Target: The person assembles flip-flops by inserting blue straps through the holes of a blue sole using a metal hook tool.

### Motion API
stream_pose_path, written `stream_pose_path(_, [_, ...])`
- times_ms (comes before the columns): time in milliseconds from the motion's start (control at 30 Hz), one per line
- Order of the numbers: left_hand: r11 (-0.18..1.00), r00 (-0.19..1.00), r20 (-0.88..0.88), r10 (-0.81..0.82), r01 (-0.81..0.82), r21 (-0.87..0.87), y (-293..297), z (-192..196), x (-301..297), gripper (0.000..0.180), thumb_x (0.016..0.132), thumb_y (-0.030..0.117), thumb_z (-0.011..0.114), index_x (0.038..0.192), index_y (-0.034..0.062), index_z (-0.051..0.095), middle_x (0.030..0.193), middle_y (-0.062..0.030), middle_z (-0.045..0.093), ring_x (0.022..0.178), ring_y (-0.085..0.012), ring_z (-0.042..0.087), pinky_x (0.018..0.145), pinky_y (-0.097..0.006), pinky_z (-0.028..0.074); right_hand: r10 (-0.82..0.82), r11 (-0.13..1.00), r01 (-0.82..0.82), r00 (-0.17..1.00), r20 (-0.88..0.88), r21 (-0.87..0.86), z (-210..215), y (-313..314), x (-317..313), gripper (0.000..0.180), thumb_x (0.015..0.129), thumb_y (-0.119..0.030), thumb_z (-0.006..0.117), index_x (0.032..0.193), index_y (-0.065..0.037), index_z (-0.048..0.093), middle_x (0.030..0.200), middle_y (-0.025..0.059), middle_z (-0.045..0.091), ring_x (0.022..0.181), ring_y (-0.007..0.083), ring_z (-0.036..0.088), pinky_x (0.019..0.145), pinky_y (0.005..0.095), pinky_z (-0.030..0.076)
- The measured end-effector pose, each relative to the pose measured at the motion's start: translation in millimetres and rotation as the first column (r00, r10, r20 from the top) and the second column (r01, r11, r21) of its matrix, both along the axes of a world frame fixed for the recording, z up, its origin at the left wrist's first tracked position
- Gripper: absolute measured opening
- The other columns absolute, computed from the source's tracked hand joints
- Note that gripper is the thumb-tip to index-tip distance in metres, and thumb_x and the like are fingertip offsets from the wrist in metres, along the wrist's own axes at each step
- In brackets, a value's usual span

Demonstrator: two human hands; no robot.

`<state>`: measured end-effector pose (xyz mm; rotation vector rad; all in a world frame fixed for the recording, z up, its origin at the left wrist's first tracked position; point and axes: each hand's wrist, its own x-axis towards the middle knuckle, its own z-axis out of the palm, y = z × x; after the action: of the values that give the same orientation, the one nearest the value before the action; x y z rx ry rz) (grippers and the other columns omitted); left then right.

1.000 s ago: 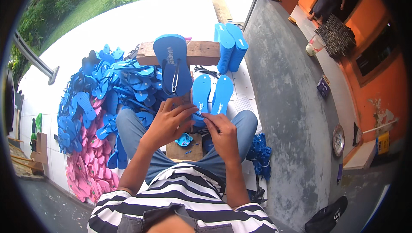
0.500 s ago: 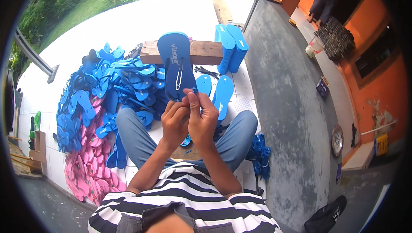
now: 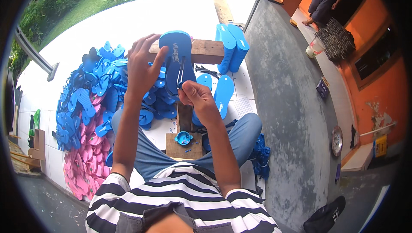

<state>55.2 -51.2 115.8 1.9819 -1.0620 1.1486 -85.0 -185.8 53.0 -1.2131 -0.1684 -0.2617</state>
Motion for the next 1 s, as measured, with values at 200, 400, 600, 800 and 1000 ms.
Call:
stream_pose_path(200, [0.867,0.569,-0.666,-0.483,0.415,-0.274,-15.5,16.8,-2.1,0.03,0.095,0.024,0.065,0.108,-0.0017,0.062,0.085,-0.012,0.07,0.078,-0.0118,0.064,0.066,-0.027,0.05,0.044,0.997,-0.042,0.999,0.025,-0.07,-13.3,-8.1,6.3,0.046,0.103,-0.044,0.05,0.076,-0.007,0.056,0.067,-0.0035,0.042,0.062,0.0073,0.033,0.058,0.0258,0.027])
stream_pose_path(400, [0.8,0.553,-0.578,-0.6,0.442,-0.406,-23.1,2.8,0.2,0.025,0.095,0.022,0.066,0.106,0.0005,0.062,0.081,-0.0102,0.068,0.077,-0.011,0.062,0.067,-0.027,0.049,0.173,0.945,-0.179,0.984,0.045,0.275,-22.7,-13.5,33.4,0.043,0.103,-0.038,0.052,0.072,-0.01,0.051,0.064,-0.0039,0.042,0.058,0.0079,0.034,0.055,0.0278,0.027])
stream_pose_path(600, [0.755,0.514,-0.554,-0.655,0.413,-0.51,-11.9,-15.5,-29.2,0.022,0.094,0.017,0.067,0.107,0.0005,0.063,0.087,-0.0073,0.068,0.082,-0.0092,0.06,0.071,-0.026,0.049,0.234,0.896,-0.224,0.972,0.02,0.383,-19.6,-1.0,13.7,0.038,0.103,-0.039,0.05,0.08,-0.01,0.052,0.065,-0.0038,0.035,0.059,0.0107,0.034,0.059,0.0281,0.031])
stream_pose_path(800, [0.691,0.465,-0.521,-0.716,0.364,-0.624,-16.0,-23.1,-40.5,0.026,0.097,0.021,0.066,0.112,0.0011,0.058,0.089,-0.0063,0.068,0.081,-0.0092,0.06,0.07,-0.025,0.049,-0.509,0.786,0.529,0.847,0.152,-0.319,18.5,11.4,8.0,0.045,0.105,-0.046,0.044,0.121,-0.005,0.054,0.111,0.0097,0.056,0.101,0.0181,0.055,0.089,0.0333,0.045])
stream_pose_path(1000, [0.694,0.485,-0.514,-0.708,0.341,-0.634,-19.5,-24.6,-51.2,0.027,0.098,0.022,0.064,0.114,0.0017,0.057,0.091,-0.0073,0.067,0.08,-0.0099,0.06,0.07,-0.025,0.049,-0.349,0.927,0.337,0.936,-0.042,-0.166,25.9,16.2,20.8,0.066,0.107,-0.053,0.025,0.145,-0.001,0.039,0.138,0.0135,0.05,0.129,0.0199,0.045,0.11,0.0307,0.032])
